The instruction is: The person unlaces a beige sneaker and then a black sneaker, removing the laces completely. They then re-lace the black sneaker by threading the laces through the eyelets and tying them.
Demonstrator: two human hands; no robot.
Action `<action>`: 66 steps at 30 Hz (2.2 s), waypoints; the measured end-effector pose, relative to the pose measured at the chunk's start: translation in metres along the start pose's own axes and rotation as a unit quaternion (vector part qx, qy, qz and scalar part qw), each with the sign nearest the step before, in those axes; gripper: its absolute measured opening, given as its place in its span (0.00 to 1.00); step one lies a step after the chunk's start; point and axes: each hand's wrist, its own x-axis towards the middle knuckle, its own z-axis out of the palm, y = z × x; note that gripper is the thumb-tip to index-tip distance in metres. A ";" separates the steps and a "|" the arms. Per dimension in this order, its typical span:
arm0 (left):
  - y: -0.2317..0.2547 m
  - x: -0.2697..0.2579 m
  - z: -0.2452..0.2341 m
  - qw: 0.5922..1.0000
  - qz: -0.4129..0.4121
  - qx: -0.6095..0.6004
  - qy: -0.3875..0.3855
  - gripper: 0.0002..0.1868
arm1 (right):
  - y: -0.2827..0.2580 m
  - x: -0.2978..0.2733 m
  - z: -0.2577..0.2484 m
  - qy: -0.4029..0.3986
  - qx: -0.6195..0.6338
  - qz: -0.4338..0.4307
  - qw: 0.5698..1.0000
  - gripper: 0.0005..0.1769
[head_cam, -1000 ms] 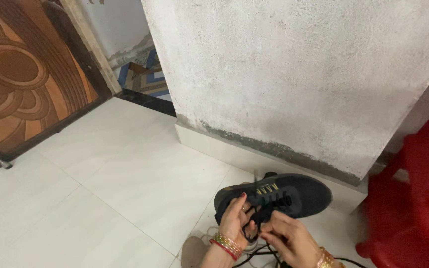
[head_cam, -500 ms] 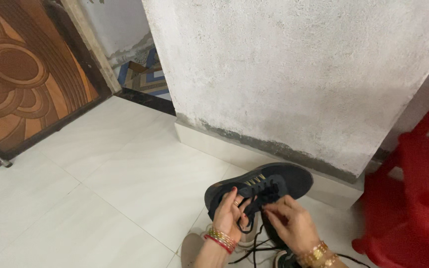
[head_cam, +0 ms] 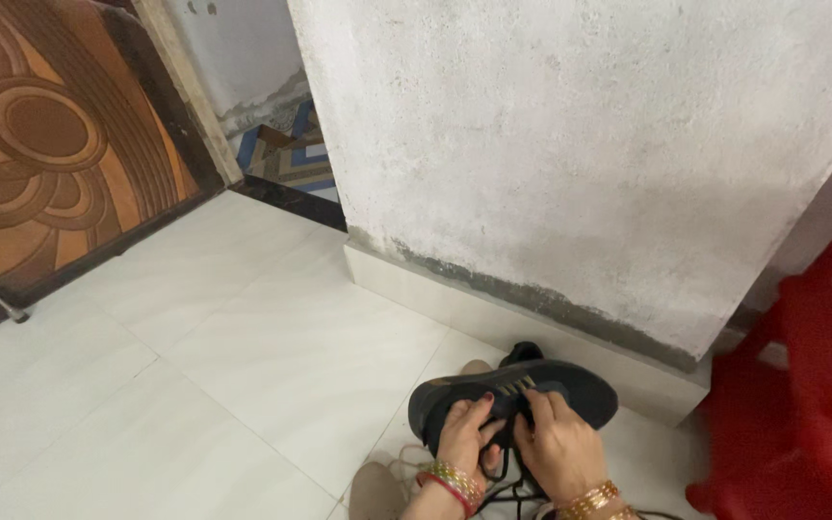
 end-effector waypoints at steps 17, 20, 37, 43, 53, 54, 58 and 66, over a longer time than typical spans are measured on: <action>0.000 0.011 -0.005 0.973 0.030 0.228 -0.010 0.15 | 0.025 -0.015 0.010 -0.054 -0.073 -0.089 0.992 0.15; 0.006 0.008 -0.001 0.969 0.001 0.248 -0.012 0.15 | 0.020 -0.017 -0.003 -0.137 -0.088 -0.050 0.985 0.14; 0.030 -0.034 0.008 0.621 0.100 0.751 -0.198 0.14 | 0.088 -0.023 0.021 -0.057 -0.124 -0.114 0.984 0.13; -0.004 -0.017 0.022 0.625 0.162 0.743 -0.176 0.20 | 0.103 -0.020 0.019 -0.037 -0.115 -0.117 0.986 0.12; -0.091 0.138 -0.024 0.958 -0.133 0.250 -0.048 0.29 | 0.112 -0.022 0.043 0.091 -0.035 -0.141 0.985 0.08; -0.098 0.139 -0.023 0.966 -0.136 0.220 -0.016 0.28 | 0.117 -0.023 0.046 0.097 -0.029 -0.162 0.982 0.07; -0.099 0.130 -0.013 0.991 -0.094 0.050 -0.082 0.23 | 0.133 -0.026 0.069 0.107 -0.007 -0.161 0.981 0.06; -0.065 0.100 -0.012 0.991 0.046 0.020 -0.125 0.14 | 0.119 -0.018 0.065 0.107 0.150 -0.039 0.982 0.04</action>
